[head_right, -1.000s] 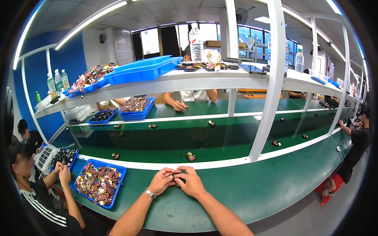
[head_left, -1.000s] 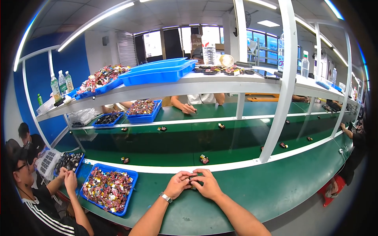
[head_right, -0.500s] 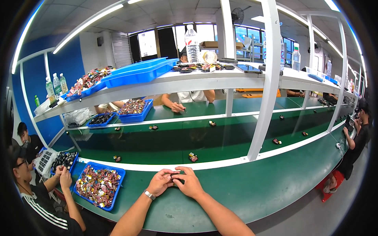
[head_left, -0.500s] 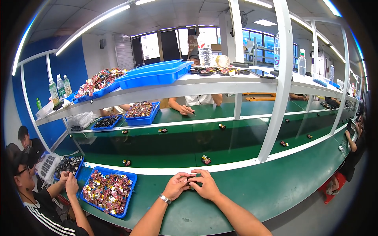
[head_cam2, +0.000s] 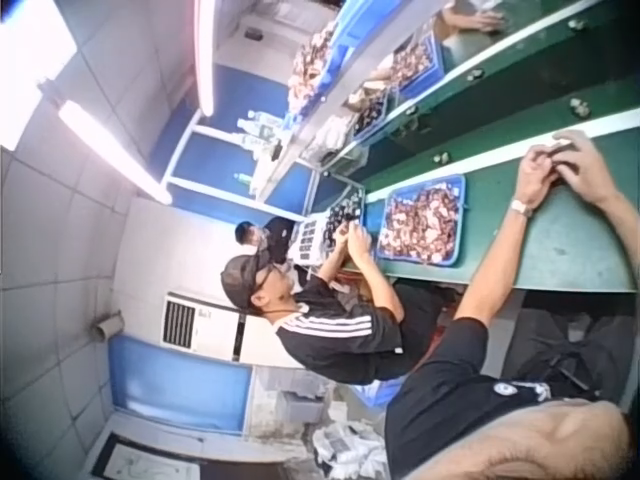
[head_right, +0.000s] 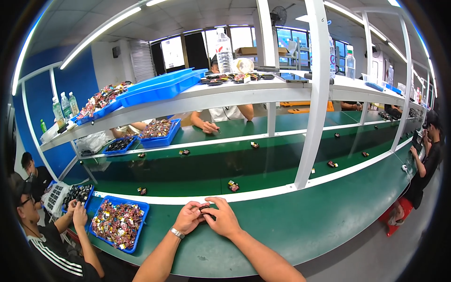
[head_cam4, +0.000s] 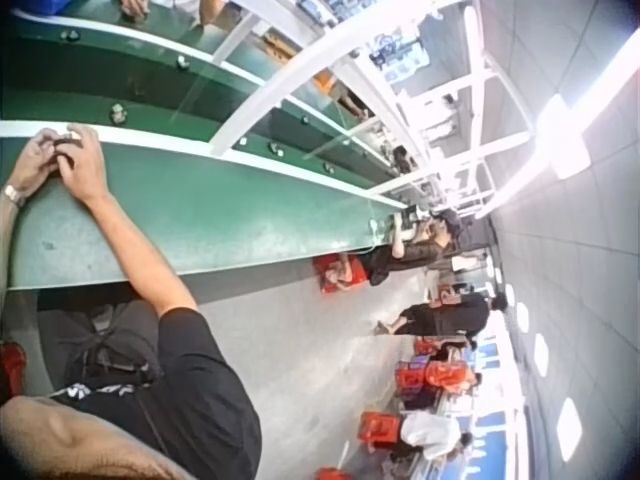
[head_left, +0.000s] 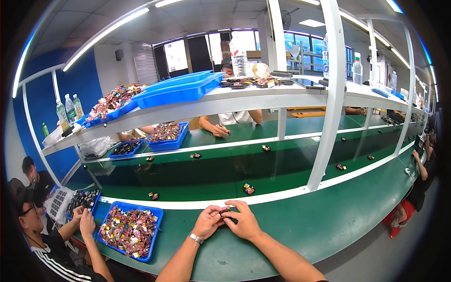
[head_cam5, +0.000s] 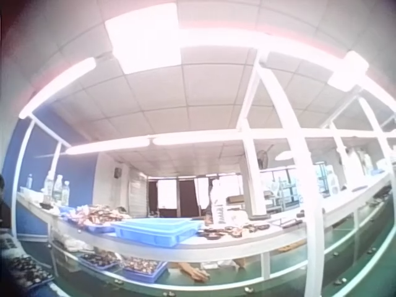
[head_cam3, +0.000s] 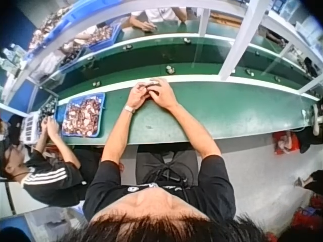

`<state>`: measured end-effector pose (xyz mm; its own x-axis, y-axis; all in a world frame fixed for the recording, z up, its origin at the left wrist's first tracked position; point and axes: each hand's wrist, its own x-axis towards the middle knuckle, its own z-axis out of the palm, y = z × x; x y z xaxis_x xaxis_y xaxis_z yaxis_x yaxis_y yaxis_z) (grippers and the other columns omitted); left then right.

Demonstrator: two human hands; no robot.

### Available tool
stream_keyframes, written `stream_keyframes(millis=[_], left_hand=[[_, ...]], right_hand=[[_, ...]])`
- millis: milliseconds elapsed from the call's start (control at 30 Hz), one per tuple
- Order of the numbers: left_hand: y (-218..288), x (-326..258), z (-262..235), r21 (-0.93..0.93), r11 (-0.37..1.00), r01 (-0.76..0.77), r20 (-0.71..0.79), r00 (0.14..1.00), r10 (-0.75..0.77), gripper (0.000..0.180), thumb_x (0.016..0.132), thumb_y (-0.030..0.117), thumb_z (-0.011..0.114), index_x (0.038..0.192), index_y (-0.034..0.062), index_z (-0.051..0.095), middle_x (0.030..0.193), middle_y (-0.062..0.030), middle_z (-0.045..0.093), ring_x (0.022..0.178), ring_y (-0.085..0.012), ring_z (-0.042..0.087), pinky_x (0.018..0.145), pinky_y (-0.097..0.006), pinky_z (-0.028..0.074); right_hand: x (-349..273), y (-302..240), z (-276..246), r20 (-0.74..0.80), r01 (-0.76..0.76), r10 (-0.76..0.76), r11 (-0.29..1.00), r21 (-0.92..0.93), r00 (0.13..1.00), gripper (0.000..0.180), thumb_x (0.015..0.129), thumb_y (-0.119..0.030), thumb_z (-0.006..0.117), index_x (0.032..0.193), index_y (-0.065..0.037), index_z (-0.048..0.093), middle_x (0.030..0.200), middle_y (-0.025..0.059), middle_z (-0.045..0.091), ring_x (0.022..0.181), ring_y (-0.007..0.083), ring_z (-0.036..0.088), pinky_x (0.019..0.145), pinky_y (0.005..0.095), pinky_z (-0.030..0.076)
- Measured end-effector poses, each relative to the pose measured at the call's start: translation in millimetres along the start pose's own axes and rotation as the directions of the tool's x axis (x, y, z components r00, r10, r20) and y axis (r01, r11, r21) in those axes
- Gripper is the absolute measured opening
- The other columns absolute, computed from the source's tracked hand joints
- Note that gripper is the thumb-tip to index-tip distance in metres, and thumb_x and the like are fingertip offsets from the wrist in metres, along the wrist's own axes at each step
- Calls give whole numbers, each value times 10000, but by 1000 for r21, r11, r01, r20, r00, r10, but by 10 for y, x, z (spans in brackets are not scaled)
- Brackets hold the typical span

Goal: Manually assemble small electronic components on a factory production line.

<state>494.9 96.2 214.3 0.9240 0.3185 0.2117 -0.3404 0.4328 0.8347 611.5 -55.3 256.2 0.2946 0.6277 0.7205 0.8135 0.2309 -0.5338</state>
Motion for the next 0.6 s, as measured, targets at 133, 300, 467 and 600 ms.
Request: stream_keyframes(millis=[133,300,467,600], left_hand=[[-10,10,8,-13,1000,5,4,1000,-4,190,960,57,560,1143,66,512,1325,-168,548,1163,-249,581,973,-436,499],[-21,9,40,-6,1000,-28,-30,999,28,206,945,66,589,1135,83,510,1309,-152,566,1149,-245,590,955,-441,509],[-18,30,80,-2,1000,10,-74,997,-10,209,966,77,556,1168,70,500,1348,-149,544,1145,-218,591,936,-382,518],[-5,20,27,18,1000,19,-101,995,-17,240,972,80,544,1202,59,479,1226,-112,606,1102,-193,603,909,-351,524]], right_hand=[[-8,26,19,-6,-14,14,1000,25,1000,192,756,-78,728,946,-104,728,1234,76,587,1161,290,523,952,387,470],[-1,14,46,7,-9,9,998,61,1000,219,767,-70,713,985,-97,717,1255,85,575,1182,299,506,977,394,453],[-11,103,13,54,-63,61,998,22,997,217,800,-44,674,1011,-84,698,1294,93,549,1197,302,496,981,400,451],[76,9,-11,-33,-22,24,998,51,999,184,770,5,698,937,-70,681,1102,79,613,1033,272,581,848,358,510]])
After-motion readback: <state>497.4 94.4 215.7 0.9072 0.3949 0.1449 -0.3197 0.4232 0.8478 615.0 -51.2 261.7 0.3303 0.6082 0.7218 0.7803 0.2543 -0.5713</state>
